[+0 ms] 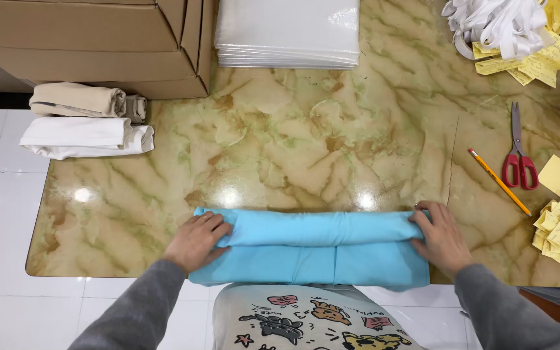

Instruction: The person folds several t-shirts on a marble-patterned table. They retrieve shirts from a nearby clothing rack, lay them flat, fold the sleeves and sides, and roll them into compact bundles before stacking them.

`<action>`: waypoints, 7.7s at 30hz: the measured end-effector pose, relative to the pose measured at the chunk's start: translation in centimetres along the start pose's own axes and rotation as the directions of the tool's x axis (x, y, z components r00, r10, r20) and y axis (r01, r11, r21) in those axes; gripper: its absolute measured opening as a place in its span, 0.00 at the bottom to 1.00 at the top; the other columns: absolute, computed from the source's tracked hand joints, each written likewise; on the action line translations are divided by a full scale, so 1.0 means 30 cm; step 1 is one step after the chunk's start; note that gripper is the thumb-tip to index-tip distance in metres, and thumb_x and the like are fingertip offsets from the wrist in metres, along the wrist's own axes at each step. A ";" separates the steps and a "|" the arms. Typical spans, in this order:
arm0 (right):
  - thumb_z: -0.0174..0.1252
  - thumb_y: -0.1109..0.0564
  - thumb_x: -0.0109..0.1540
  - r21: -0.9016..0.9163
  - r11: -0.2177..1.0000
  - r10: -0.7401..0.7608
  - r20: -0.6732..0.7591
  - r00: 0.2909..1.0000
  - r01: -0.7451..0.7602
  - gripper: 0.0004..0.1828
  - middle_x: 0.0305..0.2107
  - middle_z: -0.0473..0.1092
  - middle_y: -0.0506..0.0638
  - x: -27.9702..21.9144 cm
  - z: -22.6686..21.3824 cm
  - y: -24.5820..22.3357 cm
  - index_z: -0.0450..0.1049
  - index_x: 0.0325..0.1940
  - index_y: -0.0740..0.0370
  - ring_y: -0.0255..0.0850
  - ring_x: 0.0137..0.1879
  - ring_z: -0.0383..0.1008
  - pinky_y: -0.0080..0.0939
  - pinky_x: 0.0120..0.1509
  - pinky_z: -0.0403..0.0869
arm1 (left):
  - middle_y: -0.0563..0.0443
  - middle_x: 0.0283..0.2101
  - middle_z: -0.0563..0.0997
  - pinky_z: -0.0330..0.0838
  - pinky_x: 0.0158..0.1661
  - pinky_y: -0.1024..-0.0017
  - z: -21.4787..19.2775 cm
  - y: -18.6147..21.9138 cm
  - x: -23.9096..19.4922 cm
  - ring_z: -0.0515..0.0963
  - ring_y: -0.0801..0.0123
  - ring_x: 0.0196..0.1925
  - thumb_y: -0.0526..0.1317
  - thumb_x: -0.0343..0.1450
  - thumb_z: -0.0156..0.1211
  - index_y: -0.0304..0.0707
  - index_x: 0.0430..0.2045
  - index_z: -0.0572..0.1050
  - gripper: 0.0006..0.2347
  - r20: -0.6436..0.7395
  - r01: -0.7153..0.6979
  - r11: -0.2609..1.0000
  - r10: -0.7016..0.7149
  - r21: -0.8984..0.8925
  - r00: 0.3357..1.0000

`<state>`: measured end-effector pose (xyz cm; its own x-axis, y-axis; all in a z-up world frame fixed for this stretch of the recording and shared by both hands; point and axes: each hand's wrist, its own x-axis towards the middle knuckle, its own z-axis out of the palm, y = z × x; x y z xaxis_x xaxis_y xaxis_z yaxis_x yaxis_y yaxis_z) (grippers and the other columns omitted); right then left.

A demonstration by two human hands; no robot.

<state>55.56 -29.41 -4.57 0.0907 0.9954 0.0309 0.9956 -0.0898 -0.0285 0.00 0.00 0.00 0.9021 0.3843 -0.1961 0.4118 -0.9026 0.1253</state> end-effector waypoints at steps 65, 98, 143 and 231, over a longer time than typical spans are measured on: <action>0.71 0.46 0.55 0.294 0.915 0.230 0.185 0.955 -0.277 0.42 0.59 0.66 0.54 0.144 -0.320 -0.421 0.66 0.73 0.39 0.57 0.70 0.67 0.64 0.75 0.67 | 0.48 0.48 0.86 0.79 0.57 0.57 -0.219 -0.010 0.073 0.85 0.56 0.55 0.61 0.57 0.71 0.51 0.48 0.82 0.28 0.570 0.567 0.795 -0.369 -0.216 0.735; 0.53 0.73 0.61 0.349 -0.873 -0.032 0.656 0.754 -0.341 0.17 0.50 0.76 0.65 0.149 0.102 -0.656 0.73 0.53 0.65 0.57 0.58 0.76 0.62 0.65 0.76 | 0.37 0.60 0.70 0.68 0.51 0.52 -0.153 0.696 0.734 0.75 0.44 0.53 0.51 0.58 0.74 0.52 0.75 0.56 0.46 -0.235 -0.143 0.982 0.112 -0.119 0.966; 0.62 0.28 0.62 0.685 0.346 0.264 0.585 0.767 -0.641 0.35 0.50 0.79 0.64 1.352 0.099 -1.916 0.81 0.58 0.58 0.60 0.61 0.78 0.58 0.62 0.80 | 0.44 0.64 0.67 0.74 0.62 0.56 0.042 -1.105 -0.572 0.67 0.44 0.71 0.37 0.69 0.65 0.73 0.66 0.70 0.29 -0.597 0.567 0.812 -0.524 -0.135 0.608; 0.51 0.43 0.72 0.398 -0.031 0.919 -0.350 -0.183 -0.917 0.29 0.12 0.60 0.49 -2.045 -1.683 0.698 0.56 0.21 0.57 0.47 0.24 0.59 0.48 0.36 0.62 | 0.46 0.36 0.84 0.69 0.45 0.58 -0.873 3.524 0.914 0.83 0.51 0.42 0.56 0.76 0.48 0.40 0.31 0.73 0.18 -0.466 -0.736 -0.008 0.778 -0.677 0.420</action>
<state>72.13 -94.04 43.37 0.9069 -0.2764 0.3180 -0.1240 -0.8964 -0.4255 71.64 -79.82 33.35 0.7599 -0.4506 0.4686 -0.5798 -0.1439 0.8019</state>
